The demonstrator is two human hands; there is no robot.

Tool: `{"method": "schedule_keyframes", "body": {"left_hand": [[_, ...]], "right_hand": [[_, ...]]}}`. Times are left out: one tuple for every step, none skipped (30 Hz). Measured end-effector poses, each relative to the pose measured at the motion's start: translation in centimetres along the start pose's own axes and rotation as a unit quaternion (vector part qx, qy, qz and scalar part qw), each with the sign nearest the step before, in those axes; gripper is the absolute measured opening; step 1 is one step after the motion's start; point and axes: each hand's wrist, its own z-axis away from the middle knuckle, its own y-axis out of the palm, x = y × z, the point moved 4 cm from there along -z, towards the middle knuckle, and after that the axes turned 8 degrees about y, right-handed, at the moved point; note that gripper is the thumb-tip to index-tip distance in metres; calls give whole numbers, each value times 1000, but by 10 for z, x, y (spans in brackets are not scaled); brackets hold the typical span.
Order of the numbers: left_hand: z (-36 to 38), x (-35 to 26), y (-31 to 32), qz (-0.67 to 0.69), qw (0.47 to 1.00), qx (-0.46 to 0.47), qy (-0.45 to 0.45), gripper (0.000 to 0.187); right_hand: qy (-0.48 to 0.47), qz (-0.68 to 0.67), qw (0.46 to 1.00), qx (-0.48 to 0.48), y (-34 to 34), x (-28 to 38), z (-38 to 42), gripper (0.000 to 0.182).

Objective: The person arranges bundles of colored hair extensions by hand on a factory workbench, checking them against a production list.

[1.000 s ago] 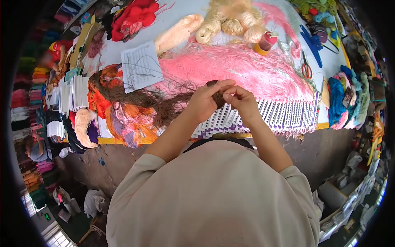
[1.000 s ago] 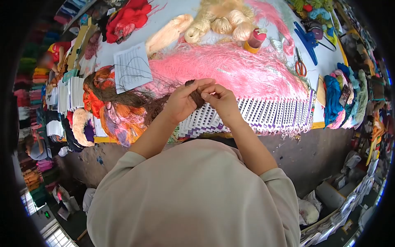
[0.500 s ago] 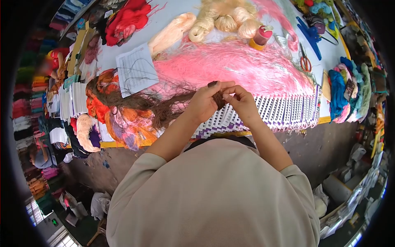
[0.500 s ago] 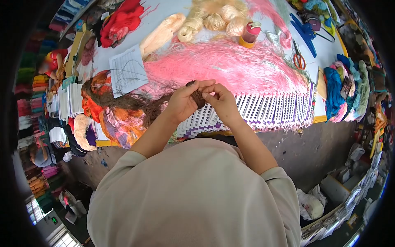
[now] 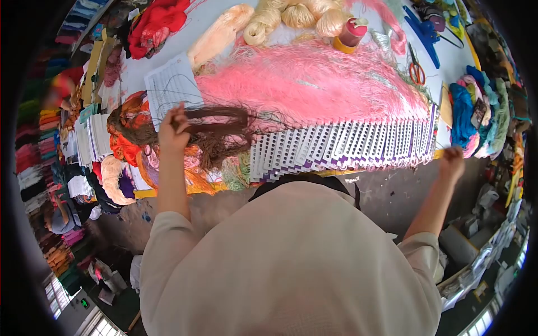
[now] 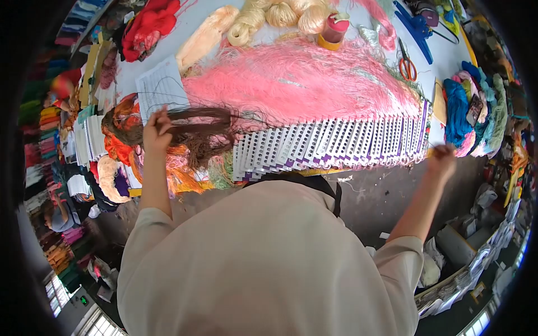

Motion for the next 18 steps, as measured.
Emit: {"method": "schedule_keyframes", "body": {"left_hand": [[2,2,-3,-16,999,28,23,18],[3,4,-6,-29,997,55,47,18],[8,30,3,-68,995,75,-11,19],[14,66,12,-147,987,54,-23,19],[18,108,16,-164,975,91,-119,20],[39,148,39,-272,948,87,-140,20],[44,191,41,-322,914,136,-203,20],[51,227,48,-424,868,159,-206,20],[53,258,49,-510,817,187,-193,21],[52,283,47,-590,758,212,-179,22],[50,304,46,-624,728,238,-155,23],[49,319,47,-656,695,263,-131,24],[51,327,52,-699,652,279,-88,22],[51,335,48,-701,651,278,-91,22],[51,339,49,-680,674,288,-35,22],[50,340,49,-656,693,297,22,21],[51,342,49,-659,692,295,19,21],[51,344,48,-637,718,278,-20,20]], "right_hand": [[-52,31,997,-39,-28,37,-12,22],[-50,36,997,-39,-18,35,-8,22],[-189,273,942,-44,2,32,8,23],[-312,489,813,-46,28,19,29,25],[-412,616,672,1,43,-23,30,18],[-357,692,568,265,3,-91,-52,17],[-384,620,645,227,67,-140,27,20],[-88,620,748,221,92,-190,61,15],[-62,614,728,298,113,-227,95,13],[-6,607,729,316,129,-259,125,12],[24,611,702,365,139,-283,142,13],[77,594,700,388,144,-303,156,12],[53,608,673,418,149,-314,164,12],[72,605,665,432,150,-325,167,12],[90,601,657,447,151,-334,168,12],[86,622,627,461,151,-339,167,12],[89,620,628,462,150,-341,165,12],[102,610,630,470,149,-344,165,11]]}}
